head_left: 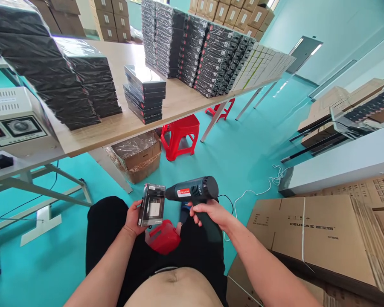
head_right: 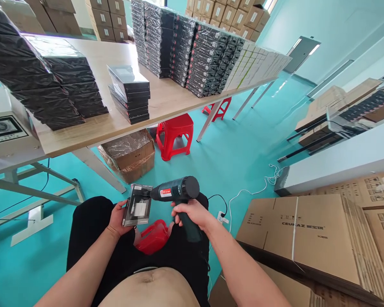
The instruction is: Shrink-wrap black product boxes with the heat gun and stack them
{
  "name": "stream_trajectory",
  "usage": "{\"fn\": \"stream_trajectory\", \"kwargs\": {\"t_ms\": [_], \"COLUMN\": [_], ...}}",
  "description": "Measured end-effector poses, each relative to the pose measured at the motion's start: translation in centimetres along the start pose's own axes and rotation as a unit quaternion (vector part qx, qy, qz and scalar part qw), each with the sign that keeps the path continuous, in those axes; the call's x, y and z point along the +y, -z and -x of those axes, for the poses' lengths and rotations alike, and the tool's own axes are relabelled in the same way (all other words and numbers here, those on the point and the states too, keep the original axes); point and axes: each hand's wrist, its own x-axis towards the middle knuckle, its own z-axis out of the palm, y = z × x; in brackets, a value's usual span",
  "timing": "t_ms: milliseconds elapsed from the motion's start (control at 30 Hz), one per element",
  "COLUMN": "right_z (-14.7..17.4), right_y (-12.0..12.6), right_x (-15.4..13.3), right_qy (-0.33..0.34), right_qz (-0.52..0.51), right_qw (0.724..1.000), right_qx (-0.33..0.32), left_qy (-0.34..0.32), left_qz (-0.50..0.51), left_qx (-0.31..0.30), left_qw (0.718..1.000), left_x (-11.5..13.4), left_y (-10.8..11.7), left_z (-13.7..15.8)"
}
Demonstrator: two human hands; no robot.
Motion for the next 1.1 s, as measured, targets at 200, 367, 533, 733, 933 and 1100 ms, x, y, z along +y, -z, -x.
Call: {"fn": "stream_trajectory", "kwargs": {"t_ms": [200,367,533,733,933,1100], "right_z": [1.3,1.8,2.5,2.1,1.9,1.7], "right_y": [0.6,1.1,0.4,-1.5,-2.9,-4.0], "right_x": [0.6,2.0,2.8,3.6,4.1,4.1], "right_qy": [-0.073,-0.034,-0.042,0.025,-0.008,0.030], "right_qz": [0.071,-0.006,-0.033,-0.112,-0.079,-0.089], "right_qw": [0.987,0.998,0.997,0.993,0.996,0.995], "right_qx": [-0.128,-0.043,-0.055,0.023,-0.046,0.036], "left_qy": [-0.004,-0.044,-0.107,-0.110,-0.126,-0.109], "left_qz": [0.012,0.002,-0.010,0.010,0.019,0.023], "left_qx": [-0.022,-0.004,0.034,0.055,0.077,0.081], "left_qw": [1.000,0.999,0.994,0.992,0.989,0.990], "left_x": [0.0,-0.4,-0.4,-0.2,-0.3,-0.3], "left_y": [0.0,-0.5,-0.4,0.5,0.3,0.6], "left_z": [0.3,0.3,-0.8,-1.6,-1.4,-1.7]}}
